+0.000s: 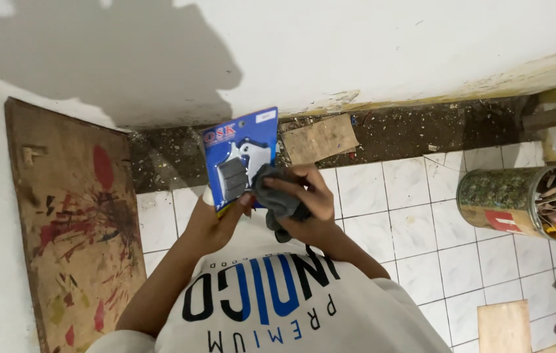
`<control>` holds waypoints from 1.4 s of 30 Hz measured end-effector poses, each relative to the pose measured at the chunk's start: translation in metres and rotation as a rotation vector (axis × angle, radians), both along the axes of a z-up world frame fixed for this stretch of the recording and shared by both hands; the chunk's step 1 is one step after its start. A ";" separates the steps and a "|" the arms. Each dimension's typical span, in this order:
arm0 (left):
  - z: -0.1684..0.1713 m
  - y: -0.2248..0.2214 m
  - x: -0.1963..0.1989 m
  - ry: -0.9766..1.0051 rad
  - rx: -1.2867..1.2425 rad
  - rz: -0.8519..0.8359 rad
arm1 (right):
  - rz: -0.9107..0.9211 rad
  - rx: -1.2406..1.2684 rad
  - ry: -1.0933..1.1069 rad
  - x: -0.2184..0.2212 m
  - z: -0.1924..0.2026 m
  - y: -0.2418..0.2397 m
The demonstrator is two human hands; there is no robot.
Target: Cleaning dust from motorcycle parts packaging using a cloth.
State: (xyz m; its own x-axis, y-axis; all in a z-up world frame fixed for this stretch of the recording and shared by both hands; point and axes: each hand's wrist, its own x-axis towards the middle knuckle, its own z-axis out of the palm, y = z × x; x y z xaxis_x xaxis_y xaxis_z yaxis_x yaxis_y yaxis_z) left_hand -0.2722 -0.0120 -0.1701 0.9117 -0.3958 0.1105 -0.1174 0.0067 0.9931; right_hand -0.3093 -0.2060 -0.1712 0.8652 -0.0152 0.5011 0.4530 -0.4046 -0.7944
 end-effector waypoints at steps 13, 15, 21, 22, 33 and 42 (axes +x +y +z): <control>0.009 -0.006 -0.001 -0.008 -0.069 -0.021 | 0.034 0.001 -0.054 0.002 -0.021 -0.019; 0.014 -0.005 -0.003 0.007 -0.012 -0.017 | -0.032 -0.030 -0.048 -0.003 -0.005 -0.011; 0.001 -0.001 -0.017 0.010 -0.024 -0.120 | -0.113 -0.070 -0.086 0.008 0.001 -0.027; 0.002 -0.003 -0.013 0.008 -0.025 -0.123 | -0.116 -0.071 -0.088 0.005 -0.006 -0.027; -0.007 -0.009 -0.020 -0.048 0.028 -0.207 | -0.092 -0.072 -0.090 0.004 -0.015 -0.023; -0.037 -0.012 -0.021 0.025 0.116 -0.133 | 0.079 0.015 -0.037 -0.006 -0.004 -0.026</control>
State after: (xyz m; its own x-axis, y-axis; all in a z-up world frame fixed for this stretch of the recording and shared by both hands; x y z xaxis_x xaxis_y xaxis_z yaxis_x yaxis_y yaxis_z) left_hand -0.2929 -0.0241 -0.2071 0.8524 -0.5218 0.0352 -0.0988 -0.0946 0.9906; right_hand -0.3157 -0.2316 -0.1754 0.8451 0.0449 0.5327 0.5119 -0.3549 -0.7823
